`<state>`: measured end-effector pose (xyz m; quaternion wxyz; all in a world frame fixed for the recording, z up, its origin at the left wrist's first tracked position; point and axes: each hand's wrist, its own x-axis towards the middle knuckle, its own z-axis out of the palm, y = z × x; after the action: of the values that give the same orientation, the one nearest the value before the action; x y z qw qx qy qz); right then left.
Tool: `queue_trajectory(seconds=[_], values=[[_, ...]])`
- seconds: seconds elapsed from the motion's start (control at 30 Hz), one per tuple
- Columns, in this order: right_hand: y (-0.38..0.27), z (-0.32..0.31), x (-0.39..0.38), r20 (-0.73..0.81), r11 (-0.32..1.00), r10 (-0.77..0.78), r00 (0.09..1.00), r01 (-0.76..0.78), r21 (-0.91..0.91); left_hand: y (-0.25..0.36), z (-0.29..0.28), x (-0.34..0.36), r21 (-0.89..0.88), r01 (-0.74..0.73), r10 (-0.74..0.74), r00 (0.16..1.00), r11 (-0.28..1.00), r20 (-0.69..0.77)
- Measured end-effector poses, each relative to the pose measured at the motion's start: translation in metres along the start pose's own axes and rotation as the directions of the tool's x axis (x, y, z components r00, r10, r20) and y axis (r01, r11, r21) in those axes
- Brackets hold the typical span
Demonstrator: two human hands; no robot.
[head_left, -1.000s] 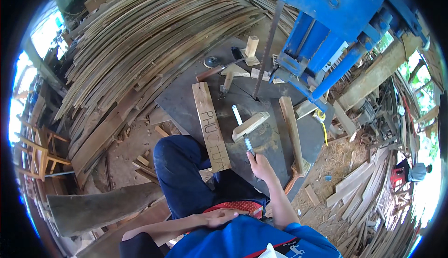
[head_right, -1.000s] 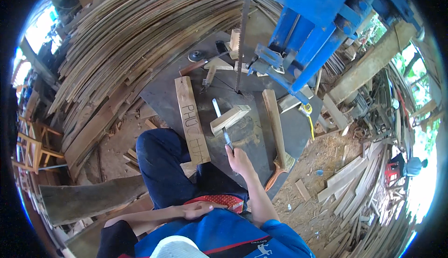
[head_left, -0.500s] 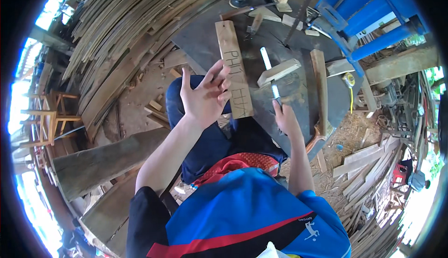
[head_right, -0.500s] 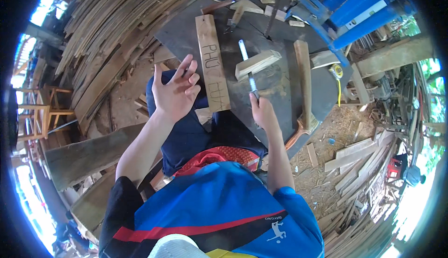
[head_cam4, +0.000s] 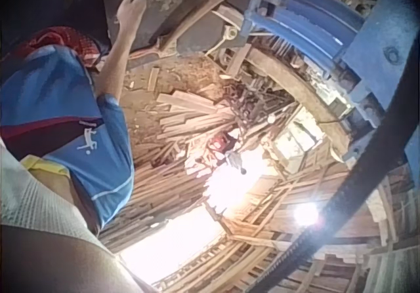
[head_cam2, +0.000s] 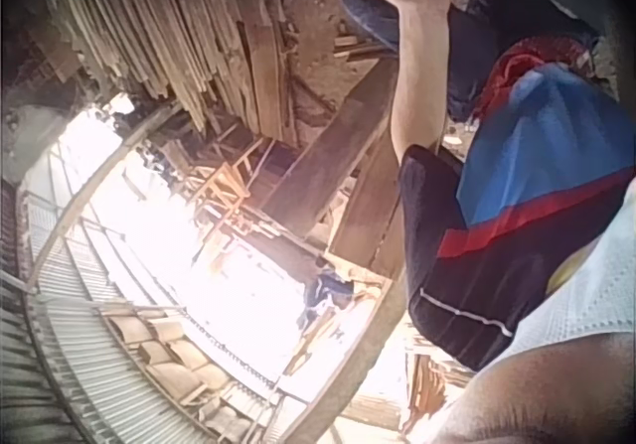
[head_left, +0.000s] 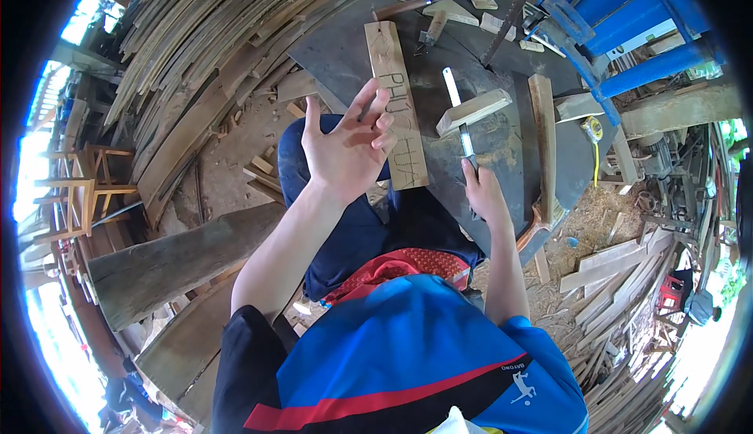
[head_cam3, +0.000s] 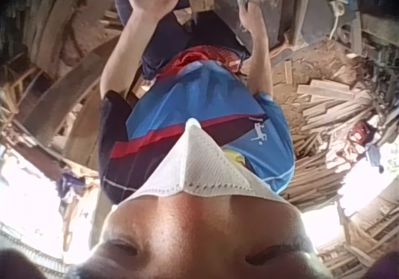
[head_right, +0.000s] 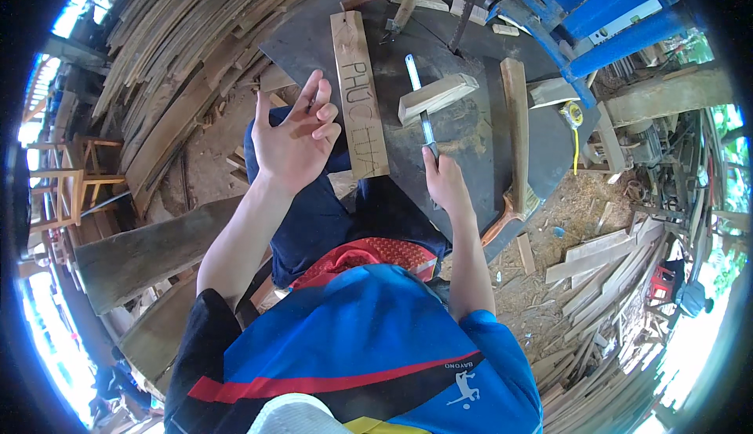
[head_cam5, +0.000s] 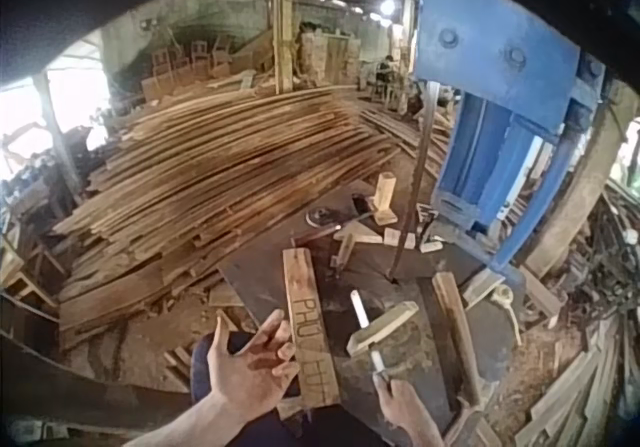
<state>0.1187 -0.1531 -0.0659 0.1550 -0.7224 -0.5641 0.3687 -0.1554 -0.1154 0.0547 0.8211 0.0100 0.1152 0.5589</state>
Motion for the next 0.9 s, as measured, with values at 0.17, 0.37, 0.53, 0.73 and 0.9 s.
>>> queue_trajectory(seconds=[0.17,0.37,0.53,0.73,0.9], values=[[-0.005,-0.002,-0.003,-0.010,0.999,-0.033,0.999,0.033,-0.011,-0.001,0.006,0.002,-0.036,0.000,0.002,0.998,0.999,0.067],[-0.009,-0.004,-0.006,-0.047,0.997,-0.080,0.996,0.080,-0.017,-0.002,0.016,0.005,-0.094,0.011,0.000,0.993,0.995,0.121],[-0.007,-0.001,-0.005,-0.077,0.994,-0.109,0.991,0.109,-0.012,-0.007,0.022,0.003,-0.086,0.016,-0.003,0.990,0.996,0.143],[0.000,0.001,-0.001,-0.030,0.998,-0.069,0.997,0.069,-0.010,-0.009,0.027,-0.001,-0.105,0.032,-0.015,0.988,0.994,0.156],[-0.005,-0.001,-0.002,-0.004,0.998,-0.056,0.998,0.056,0.019,-0.012,0.033,-0.005,-0.109,0.027,-0.009,0.987,0.994,0.160]])
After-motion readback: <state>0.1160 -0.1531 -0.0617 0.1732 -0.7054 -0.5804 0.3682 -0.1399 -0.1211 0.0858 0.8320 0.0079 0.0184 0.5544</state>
